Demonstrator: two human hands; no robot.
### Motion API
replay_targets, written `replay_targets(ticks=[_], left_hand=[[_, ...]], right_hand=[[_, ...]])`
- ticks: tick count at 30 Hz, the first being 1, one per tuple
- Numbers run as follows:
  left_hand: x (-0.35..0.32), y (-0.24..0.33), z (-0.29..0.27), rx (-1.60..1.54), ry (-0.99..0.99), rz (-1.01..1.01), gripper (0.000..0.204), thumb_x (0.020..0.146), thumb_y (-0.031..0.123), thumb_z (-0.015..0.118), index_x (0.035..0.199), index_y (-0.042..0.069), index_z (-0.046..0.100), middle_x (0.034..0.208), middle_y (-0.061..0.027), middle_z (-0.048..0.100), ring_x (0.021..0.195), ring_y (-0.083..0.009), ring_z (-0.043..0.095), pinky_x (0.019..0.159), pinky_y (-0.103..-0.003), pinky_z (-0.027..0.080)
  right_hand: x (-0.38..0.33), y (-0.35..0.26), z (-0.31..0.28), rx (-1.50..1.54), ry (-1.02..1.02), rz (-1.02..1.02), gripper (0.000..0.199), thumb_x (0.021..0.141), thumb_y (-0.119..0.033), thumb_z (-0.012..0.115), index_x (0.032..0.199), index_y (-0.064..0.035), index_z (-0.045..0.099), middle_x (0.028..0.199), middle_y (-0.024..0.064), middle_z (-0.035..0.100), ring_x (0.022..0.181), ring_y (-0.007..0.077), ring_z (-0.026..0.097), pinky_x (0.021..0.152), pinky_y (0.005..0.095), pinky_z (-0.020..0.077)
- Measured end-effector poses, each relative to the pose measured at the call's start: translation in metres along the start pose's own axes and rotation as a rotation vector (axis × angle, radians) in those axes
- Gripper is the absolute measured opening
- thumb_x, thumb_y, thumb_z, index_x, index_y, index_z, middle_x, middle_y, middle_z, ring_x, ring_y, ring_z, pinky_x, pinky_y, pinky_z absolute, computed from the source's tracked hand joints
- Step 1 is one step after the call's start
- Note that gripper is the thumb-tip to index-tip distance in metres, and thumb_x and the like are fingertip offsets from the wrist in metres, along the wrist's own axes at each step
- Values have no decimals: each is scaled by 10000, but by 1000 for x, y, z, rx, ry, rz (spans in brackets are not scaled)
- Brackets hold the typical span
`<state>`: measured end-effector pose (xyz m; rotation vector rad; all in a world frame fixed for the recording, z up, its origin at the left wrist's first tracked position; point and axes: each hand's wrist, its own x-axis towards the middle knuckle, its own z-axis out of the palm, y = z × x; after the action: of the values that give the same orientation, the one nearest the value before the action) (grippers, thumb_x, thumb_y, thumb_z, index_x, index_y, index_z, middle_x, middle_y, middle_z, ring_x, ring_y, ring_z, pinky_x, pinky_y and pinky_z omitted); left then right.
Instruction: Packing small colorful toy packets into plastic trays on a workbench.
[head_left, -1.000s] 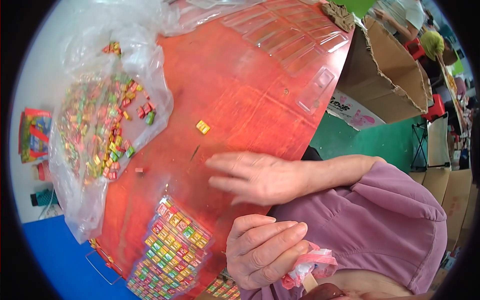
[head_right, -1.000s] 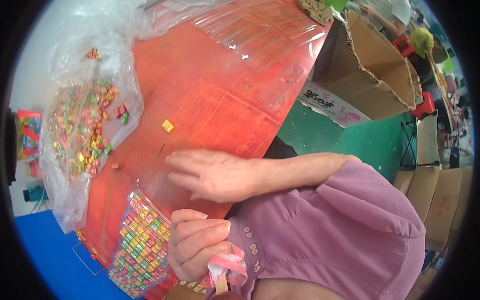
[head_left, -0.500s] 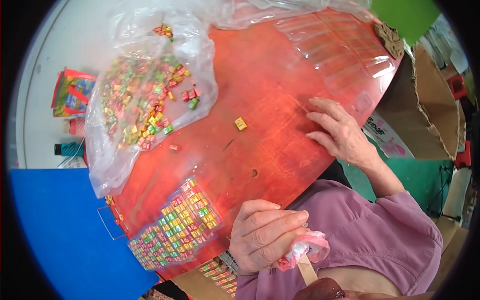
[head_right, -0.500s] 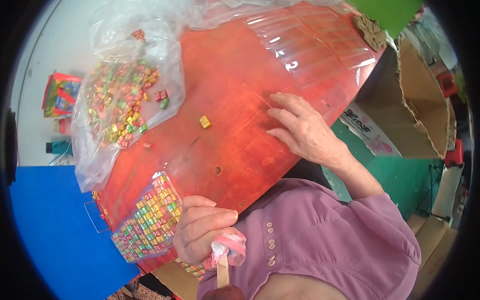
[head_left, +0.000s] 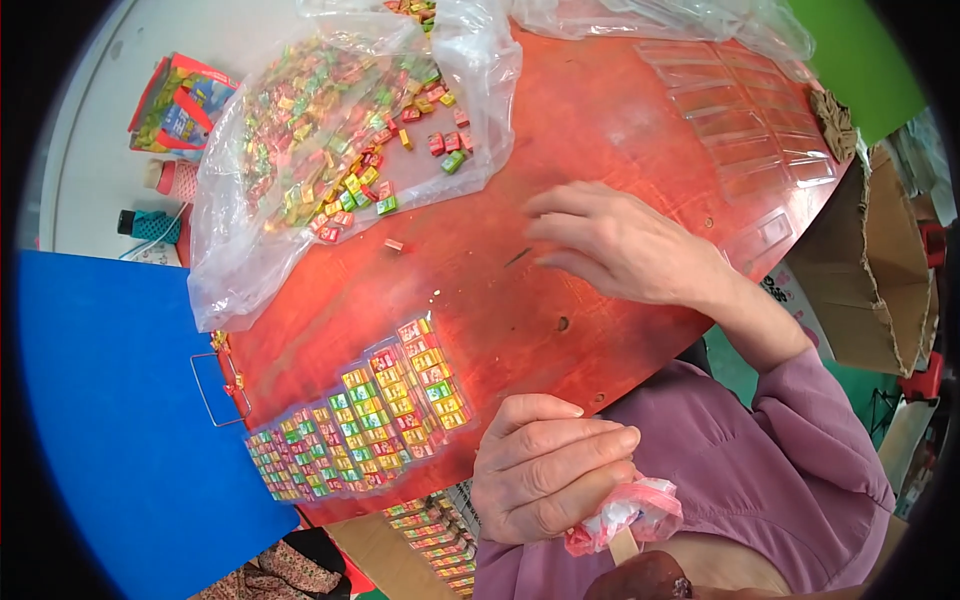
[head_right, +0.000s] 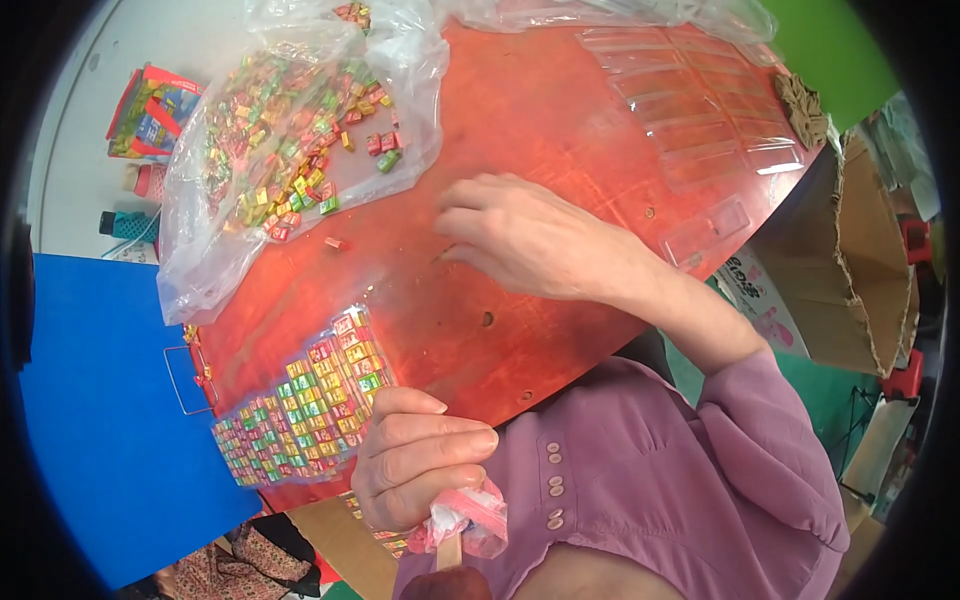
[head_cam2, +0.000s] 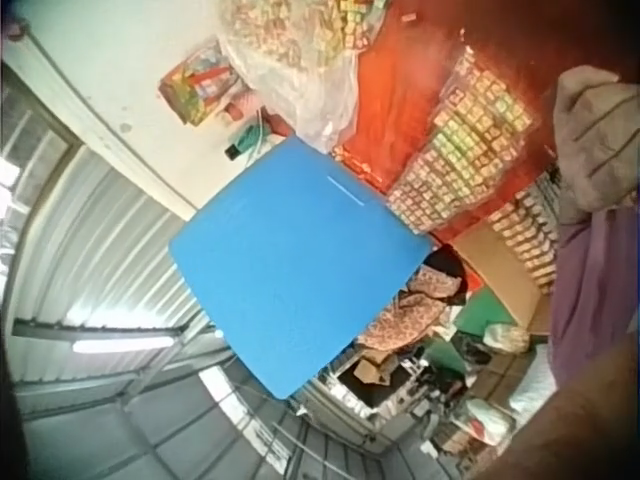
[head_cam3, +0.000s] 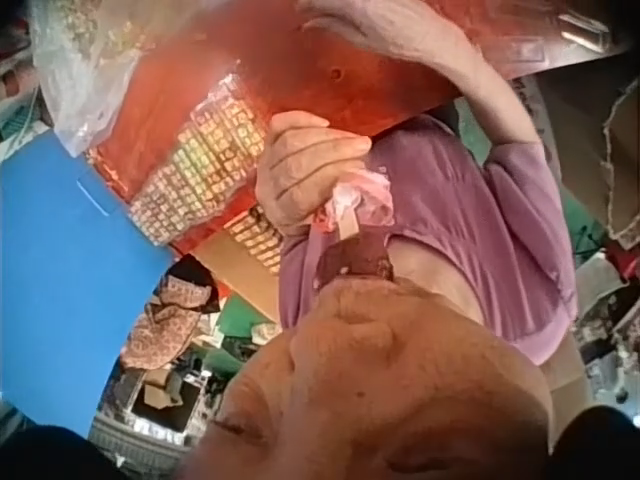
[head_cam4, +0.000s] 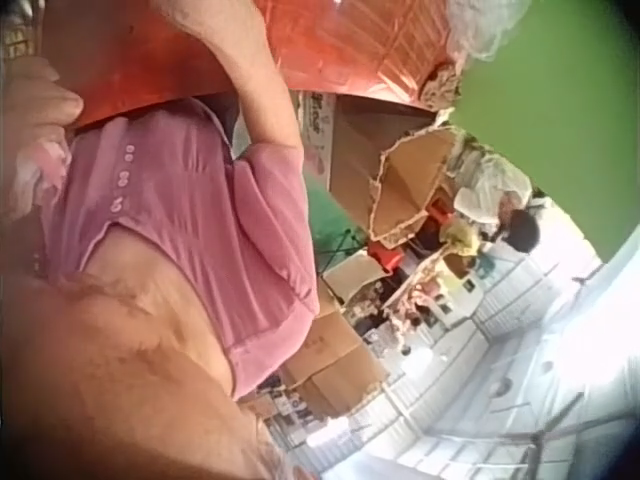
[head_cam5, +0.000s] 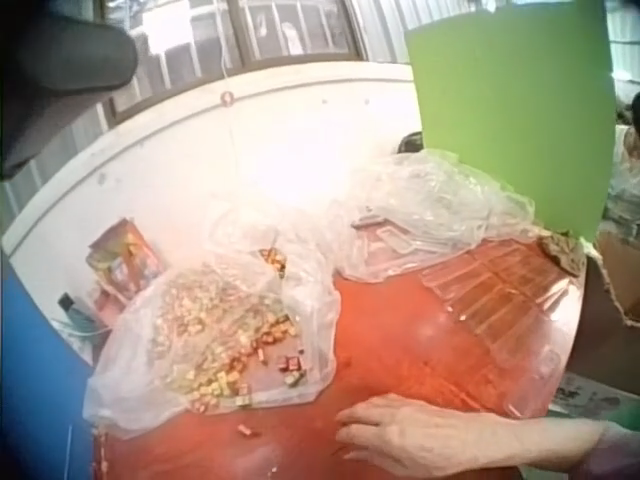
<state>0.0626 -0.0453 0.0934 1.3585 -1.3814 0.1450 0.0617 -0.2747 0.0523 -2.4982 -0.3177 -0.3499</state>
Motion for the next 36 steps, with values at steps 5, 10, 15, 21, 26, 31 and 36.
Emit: replay_targets(ticks=[5,10,15,21,26,31,36], left_hand=[[-18,-6,-2,-16,145,-114,246,829,177,752,1018,50,660,998,-114,737,825,-203,705,724,-351,531],[-41,-36,1,-26,293,-156,381,828,261,784,1063,-7,650,951,-146,727,758,-251,696,684,-397,535],[-61,-51,-7,-8,258,-315,475,805,331,820,1104,11,636,968,-142,724,789,-265,684,710,-414,541],[-59,-54,-4,-88,284,-251,420,820,273,789,1112,14,634,993,-149,727,815,-269,701,738,-420,545],[-49,-52,2,-49,345,-298,480,742,264,863,1096,20,648,978,-131,730,773,-264,687,708,-412,540],[-53,-52,1,44,342,-376,473,717,213,883,1082,21,650,933,-108,727,740,-262,665,681,-406,534],[-54,-49,5,29,338,-381,429,724,143,857,1075,21,643,921,-109,717,745,-271,664,690,-405,530]], right_hand=[[103,8,42,56,-160,-204,190,883,-102,637,1030,16,616,1039,165,617,998,350,624,815,430,531],[191,18,95,25,-248,-289,207,874,-111,632,1035,17,611,1067,168,619,1030,356,617,851,434,523],[249,37,170,-28,-129,-518,302,864,-148,633,1148,-49,615,1143,158,612,1175,344,560,977,480,457],[290,21,186,-251,255,-595,483,877,-275,622,1341,-166,541,1351,152,506,1275,355,456,1041,611,343],[294,-3,173,-386,76,-486,508,834,-343,640,1317,-204,567,1409,149,486,1258,363,472,1031,578,368],[285,25,162,-277,-142,-319,400,822,-322,637,1202,-199,652,1347,123,531,1203,357,529,967,510,447],[247,43,129,-454,-172,-314,289,810,-298,652,1040,-130,704,1280,120,549,1128,339,572,859,467,522]])
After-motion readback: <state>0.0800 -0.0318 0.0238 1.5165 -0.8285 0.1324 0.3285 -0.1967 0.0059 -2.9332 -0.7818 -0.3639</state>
